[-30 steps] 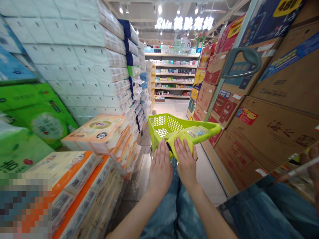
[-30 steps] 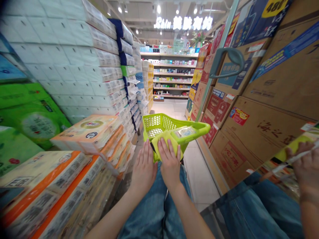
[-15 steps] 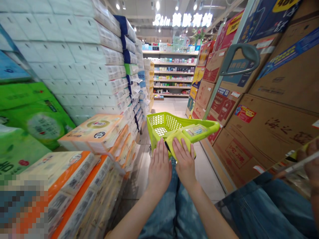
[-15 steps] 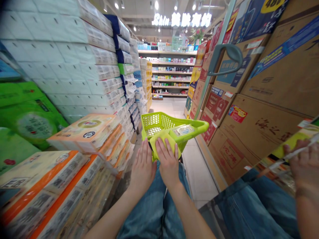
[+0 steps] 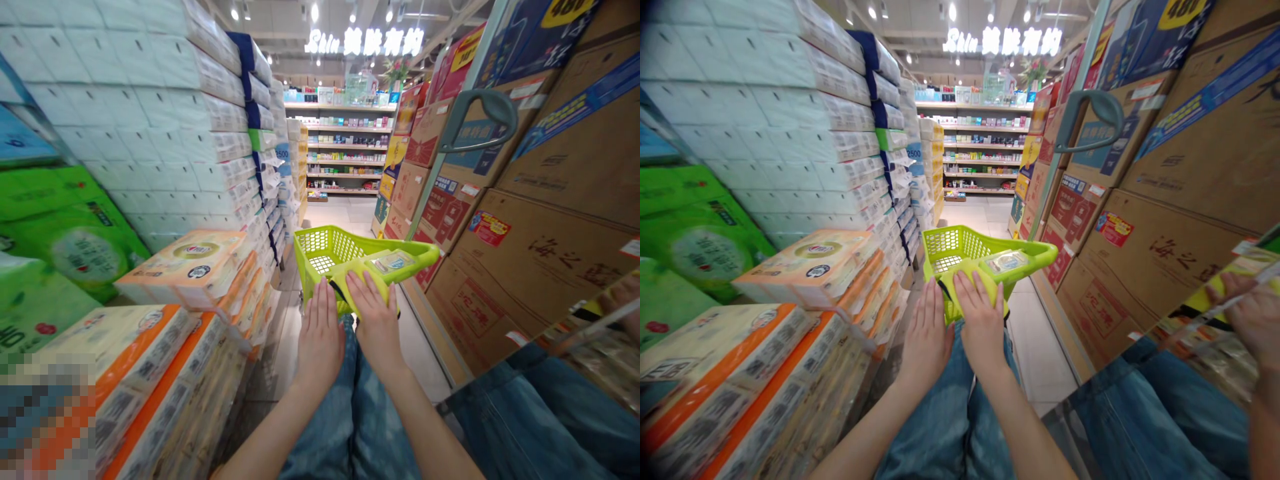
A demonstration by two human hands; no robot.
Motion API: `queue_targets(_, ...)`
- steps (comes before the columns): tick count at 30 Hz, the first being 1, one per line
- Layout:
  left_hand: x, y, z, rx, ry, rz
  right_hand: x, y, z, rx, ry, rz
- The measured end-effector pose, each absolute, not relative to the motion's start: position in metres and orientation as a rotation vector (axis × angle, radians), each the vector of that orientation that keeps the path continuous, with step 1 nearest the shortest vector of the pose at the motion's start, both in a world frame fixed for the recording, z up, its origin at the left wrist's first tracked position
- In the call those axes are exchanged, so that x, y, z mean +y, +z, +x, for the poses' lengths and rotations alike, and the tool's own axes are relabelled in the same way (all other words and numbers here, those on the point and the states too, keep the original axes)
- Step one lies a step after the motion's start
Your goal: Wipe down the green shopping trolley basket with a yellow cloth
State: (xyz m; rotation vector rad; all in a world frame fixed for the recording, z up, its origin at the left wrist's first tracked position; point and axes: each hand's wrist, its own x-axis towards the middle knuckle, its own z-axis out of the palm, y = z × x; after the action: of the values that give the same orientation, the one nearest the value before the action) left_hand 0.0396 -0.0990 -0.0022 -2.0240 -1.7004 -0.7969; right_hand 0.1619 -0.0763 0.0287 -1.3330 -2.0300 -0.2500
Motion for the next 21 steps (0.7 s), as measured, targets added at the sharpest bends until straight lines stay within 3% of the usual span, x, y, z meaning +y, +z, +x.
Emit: queue_targets(21, -0.100, -0.002, 0.042, -1.684, -0.824, -2.032, -0.067, 0.014, 0.169, -1.809, -0.326, -1.394)
